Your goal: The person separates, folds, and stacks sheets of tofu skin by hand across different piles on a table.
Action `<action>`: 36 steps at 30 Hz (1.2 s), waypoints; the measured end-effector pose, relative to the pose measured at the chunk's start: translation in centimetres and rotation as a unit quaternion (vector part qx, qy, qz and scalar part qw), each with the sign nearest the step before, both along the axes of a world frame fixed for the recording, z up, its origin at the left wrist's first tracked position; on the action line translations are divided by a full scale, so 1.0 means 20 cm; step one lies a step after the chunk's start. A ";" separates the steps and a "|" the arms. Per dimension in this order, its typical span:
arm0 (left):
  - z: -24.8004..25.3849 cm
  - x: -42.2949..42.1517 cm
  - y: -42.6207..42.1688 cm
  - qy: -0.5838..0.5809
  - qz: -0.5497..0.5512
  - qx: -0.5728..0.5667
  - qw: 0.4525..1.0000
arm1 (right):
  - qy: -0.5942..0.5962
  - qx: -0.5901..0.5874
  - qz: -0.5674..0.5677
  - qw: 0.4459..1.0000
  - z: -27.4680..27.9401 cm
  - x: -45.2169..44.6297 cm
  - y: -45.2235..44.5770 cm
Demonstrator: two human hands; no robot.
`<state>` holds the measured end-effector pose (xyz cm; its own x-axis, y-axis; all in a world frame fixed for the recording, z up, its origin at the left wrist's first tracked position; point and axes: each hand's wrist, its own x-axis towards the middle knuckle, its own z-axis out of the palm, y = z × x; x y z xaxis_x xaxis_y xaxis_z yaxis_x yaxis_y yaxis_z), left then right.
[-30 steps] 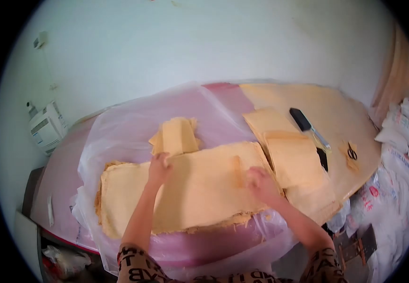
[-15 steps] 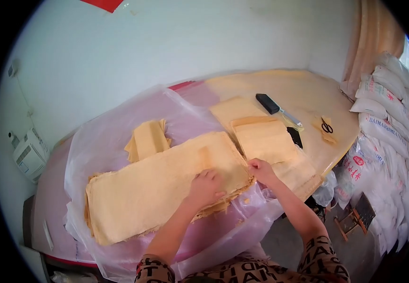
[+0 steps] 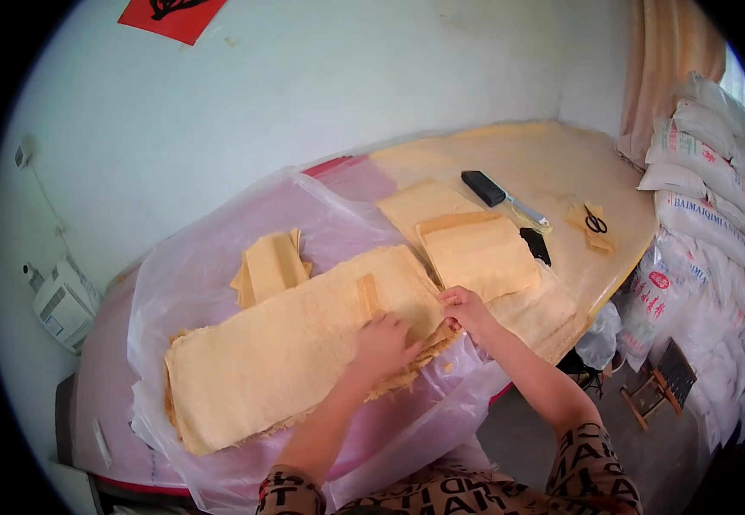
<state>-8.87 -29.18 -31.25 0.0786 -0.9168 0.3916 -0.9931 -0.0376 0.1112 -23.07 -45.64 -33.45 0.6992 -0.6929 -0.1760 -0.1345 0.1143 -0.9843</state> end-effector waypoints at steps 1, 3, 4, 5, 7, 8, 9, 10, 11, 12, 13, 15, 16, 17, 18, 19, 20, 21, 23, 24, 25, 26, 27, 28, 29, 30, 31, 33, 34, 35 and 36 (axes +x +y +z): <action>0.00 -0.03 -0.03 0.016 0.015 -0.025 0.999 | -0.001 0.000 -0.001 1.000 0.01 0.01 0.01; -0.02 -0.07 -0.10 0.031 0.027 -0.050 0.998 | -0.025 -0.030 -0.012 0.999 0.07 0.03 0.05; -0.04 -0.08 -0.14 0.061 0.041 -0.046 0.996 | -0.027 -0.030 -0.014 0.999 0.05 0.05 0.03; -0.07 -0.08 -0.17 0.090 0.054 -0.041 0.994 | -0.052 -0.075 -0.008 0.996 0.02 0.07 0.03; -0.13 -0.07 -0.20 0.145 0.053 -0.046 0.987 | -0.078 -0.122 -0.005 0.990 -0.02 0.08 0.02; -0.15 -0.06 -0.21 0.201 0.054 -0.050 0.977 | -0.059 -0.096 -0.026 0.993 0.01 0.08 0.05; -0.16 -0.04 -0.22 0.201 0.053 -0.050 0.977 | -0.041 -0.070 -0.046 0.996 0.03 0.07 0.07; -0.18 -0.01 -0.23 0.244 0.040 -0.090 0.965 | -0.040 -0.070 -0.046 0.996 -0.01 0.06 0.06; -0.17 0.01 -0.22 0.285 0.028 -0.128 0.949 | 0.012 -0.215 -0.015 0.977 -0.05 0.06 0.05; -0.16 0.01 -0.21 0.286 0.029 -0.126 0.950 | 0.063 -0.354 0.017 0.933 -0.09 0.05 0.06; -0.15 0.03 -0.21 0.421 0.042 -0.109 0.900 | 0.063 -0.352 0.018 0.934 -0.14 0.05 0.07; -0.10 0.05 -0.19 0.544 0.055 -0.087 0.833 | 0.087 -0.586 0.019 0.806 -0.14 0.02 0.14; -0.07 0.07 -0.18 0.546 0.077 -0.115 0.826 | 0.086 -0.586 0.018 0.806 -0.12 0.02 0.16; -0.03 0.10 -0.18 0.546 0.097 -0.143 0.820 | 0.090 -0.593 0.027 0.800 -0.09 0.02 0.18; 0.00 0.15 -0.17 0.545 0.096 -0.140 0.821 | 0.094 -0.598 0.037 0.795 -0.07 0.02 0.20; 0.03 0.22 -0.15 0.556 0.079 -0.172 0.810 | 0.094 -0.597 0.034 0.796 -0.08 0.02 0.20; 0.05 0.27 -0.14 0.565 0.063 -0.205 0.797 | 0.104 -0.615 0.037 0.781 -0.08 0.03 0.19; 0.08 0.30 -0.12 0.563 0.062 -0.204 0.799 | 0.113 -0.632 0.040 0.766 -0.08 0.04 0.19; 0.15 0.34 -0.08 0.583 0.062 -0.249 0.771 | 0.178 -0.646 0.083 0.738 -0.03 0.08 0.18; 0.16 0.31 -0.07 0.569 0.058 -0.254 0.780 | 0.244 -0.654 0.129 0.704 0.00 0.10 0.17; 0.13 0.29 -0.06 0.567 0.061 -0.254 0.781 | 0.242 -0.654 0.131 0.705 -0.02 0.15 0.17; 0.08 0.26 -0.07 0.539 0.070 -0.214 0.812 | 0.243 -0.669 0.137 0.689 -0.05 0.22 0.15; 0.03 0.23 -0.08 0.507 0.078 -0.175 0.840 | 0.243 -0.686 0.140 0.671 -0.04 0.27 0.16; -0.04 0.19 -0.08 0.454 0.073 -0.165 0.872 | 0.238 -0.689 0.140 0.669 -0.03 0.29 0.18; -0.11 0.14 -0.08 0.400 0.070 -0.153 0.901 | 0.260 -0.618 0.175 0.721 -0.01 0.30 0.23; -0.14 0.11 -0.05 0.399 0.073 -0.157 0.901 | 0.280 -0.540 0.210 0.765 0.00 0.30 0.27; -0.15 0.08 -0.02 0.373 0.076 -0.142 0.914 | 0.276 -0.544 0.214 0.763 -0.03 0.31 0.28; -0.13 0.06 0.01 0.349 0.085 -0.132 0.924 | 0.029 -0.617 0.084 0.782 -0.08 0.33 0.29; -0.11 0.04 0.03 0.330 0.091 -0.117 0.932 | 0.021 -0.605 0.090 0.791 -0.10 0.33 0.29; -0.11 0.02 0.05 0.312 0.097 -0.101 0.940 | 0.020 -0.604 0.098 0.791 -0.10 0.34 0.29; -0.11 0.01 0.07 0.314 0.104 -0.102 0.938 | 0.082 -0.562 0.149 0.810 -0.10 0.36 0.29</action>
<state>-8.66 -27.86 -33.41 0.5213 -0.7670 0.3742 -0.7025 -0.1368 0.6984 -15.97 -39.91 -35.36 0.8957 -0.2847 0.3417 -0.1302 -0.9025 -0.4106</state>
